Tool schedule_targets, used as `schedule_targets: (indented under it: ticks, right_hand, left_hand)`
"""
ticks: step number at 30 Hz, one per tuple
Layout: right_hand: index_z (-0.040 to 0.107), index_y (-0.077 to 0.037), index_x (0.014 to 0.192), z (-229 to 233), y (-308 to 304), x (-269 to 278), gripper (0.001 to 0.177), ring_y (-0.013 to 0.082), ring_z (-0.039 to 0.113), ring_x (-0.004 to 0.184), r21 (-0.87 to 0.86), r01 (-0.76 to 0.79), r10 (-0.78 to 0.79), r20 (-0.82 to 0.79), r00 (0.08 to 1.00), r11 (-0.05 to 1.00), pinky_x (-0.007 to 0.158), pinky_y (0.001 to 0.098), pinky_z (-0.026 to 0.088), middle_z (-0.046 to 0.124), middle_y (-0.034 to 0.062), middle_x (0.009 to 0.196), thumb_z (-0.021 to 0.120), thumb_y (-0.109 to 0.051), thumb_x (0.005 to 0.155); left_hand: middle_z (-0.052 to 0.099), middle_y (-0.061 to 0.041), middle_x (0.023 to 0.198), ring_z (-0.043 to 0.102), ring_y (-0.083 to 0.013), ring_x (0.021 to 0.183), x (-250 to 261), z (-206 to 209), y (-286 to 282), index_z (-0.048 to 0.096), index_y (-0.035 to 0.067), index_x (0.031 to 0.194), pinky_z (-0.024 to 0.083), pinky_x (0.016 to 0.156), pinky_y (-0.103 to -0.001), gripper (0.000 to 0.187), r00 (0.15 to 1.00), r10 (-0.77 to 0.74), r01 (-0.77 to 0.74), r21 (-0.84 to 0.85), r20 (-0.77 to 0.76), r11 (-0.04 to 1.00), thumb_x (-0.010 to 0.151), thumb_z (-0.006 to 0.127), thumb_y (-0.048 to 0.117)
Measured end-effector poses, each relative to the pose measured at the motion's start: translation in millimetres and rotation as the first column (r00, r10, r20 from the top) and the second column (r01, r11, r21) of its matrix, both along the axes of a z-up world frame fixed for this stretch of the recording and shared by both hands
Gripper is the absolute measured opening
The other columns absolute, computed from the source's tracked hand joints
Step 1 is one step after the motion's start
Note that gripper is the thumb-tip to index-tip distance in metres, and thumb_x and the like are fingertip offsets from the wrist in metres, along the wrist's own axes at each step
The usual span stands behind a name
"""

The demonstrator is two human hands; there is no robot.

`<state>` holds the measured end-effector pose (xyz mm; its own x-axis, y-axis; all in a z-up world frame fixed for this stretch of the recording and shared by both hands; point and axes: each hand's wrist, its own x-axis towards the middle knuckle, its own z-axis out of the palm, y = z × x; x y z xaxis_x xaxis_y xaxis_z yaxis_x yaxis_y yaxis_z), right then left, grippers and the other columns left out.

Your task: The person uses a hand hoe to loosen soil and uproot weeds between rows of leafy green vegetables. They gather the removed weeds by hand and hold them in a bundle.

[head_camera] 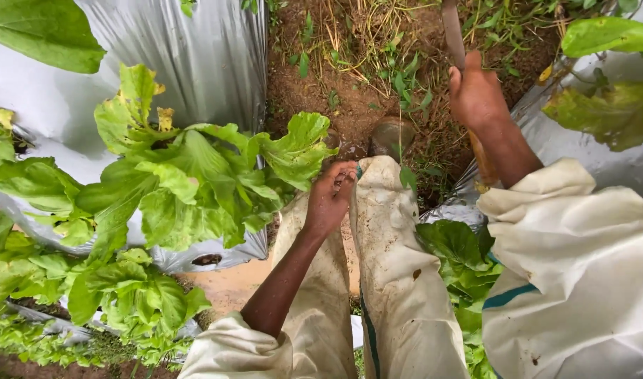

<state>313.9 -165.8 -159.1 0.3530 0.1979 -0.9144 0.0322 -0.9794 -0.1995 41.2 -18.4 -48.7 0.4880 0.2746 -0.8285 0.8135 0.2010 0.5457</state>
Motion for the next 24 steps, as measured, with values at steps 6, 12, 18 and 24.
schedule_targets:
  ticks: [6, 12, 18, 24]
  right_hand:
    - [0.038, 0.004, 0.14, 54.0, -39.1, -11.8, 0.041, 0.0596, 0.069, 0.083, 0.024, -0.079, 0.078, 0.061, 0.995, 0.997, 0.065, 0.0662, 0.054, 0.066, 0.045, 0.097, 0.037, -0.031, 0.117]
    - [0.051, -0.004, 0.121, 22.8, -74.3, -25.1, 0.022, 0.0203, 0.056, 0.057, 0.136, 0.461, -0.455, -0.074, 0.888, 0.877, 0.046, 0.0348, 0.054, 0.058, 0.0122, 0.071, 0.045, -0.024, 0.116]
    - [0.051, 0.005, 0.128, 66.1, -91.8, -31.2, 0.017, 0.0206, 0.055, 0.058, 0.307, 0.284, -0.369, 0.269, 0.89, 0.908, 0.051, 0.0372, 0.049, 0.056, 0.013, 0.071, 0.045, -0.01, 0.123]
    - [0.046, 0.004, 0.125, 81.2, -20.7, 12.2, 0.014, 0.0164, 0.052, 0.048, 0.318, 0.023, -0.106, 0.247, 0.963, 0.948, 0.029, 0.0304, 0.049, 0.06, 0.0088, 0.078, 0.046, -0.009, 0.122]
  left_hand:
    - [0.074, -0.019, 0.108, 0.072, -0.0327, 0.103, 9.8, 5.2, 5.9, 0.069, 0.006, 0.125, 0.058, 0.089, -0.046, 0.026, 0.994, 0.104, -0.106, 0.03, 0.042, 0.994, 0.101, 0.059, 0.005]
    - [0.073, -0.019, 0.108, 0.072, -0.0325, 0.102, 3.7, -1.6, -4.6, 0.069, 0.006, 0.125, 0.059, 0.086, -0.044, 0.028, 0.995, 0.098, -0.098, 0.002, 0.023, 0.995, 0.1, 0.056, 0.004]
    - [0.073, -0.022, 0.107, 0.072, -0.0352, 0.102, 6.4, 11.7, -0.7, 0.069, 0.003, 0.123, 0.058, 0.09, -0.046, 0.029, 0.994, 0.085, -0.088, 0.033, 0.062, 0.996, 0.098, 0.057, -0.003]
    - [0.067, -0.019, 0.135, 0.066, -0.0321, 0.123, 6.6, 15.4, 3.5, 0.062, 0.007, 0.128, 0.058, 0.101, -0.045, 0.034, 1.0, -0.021, 0.021, 0.028, -0.01, 0.999, 0.095, 0.057, 0.002]
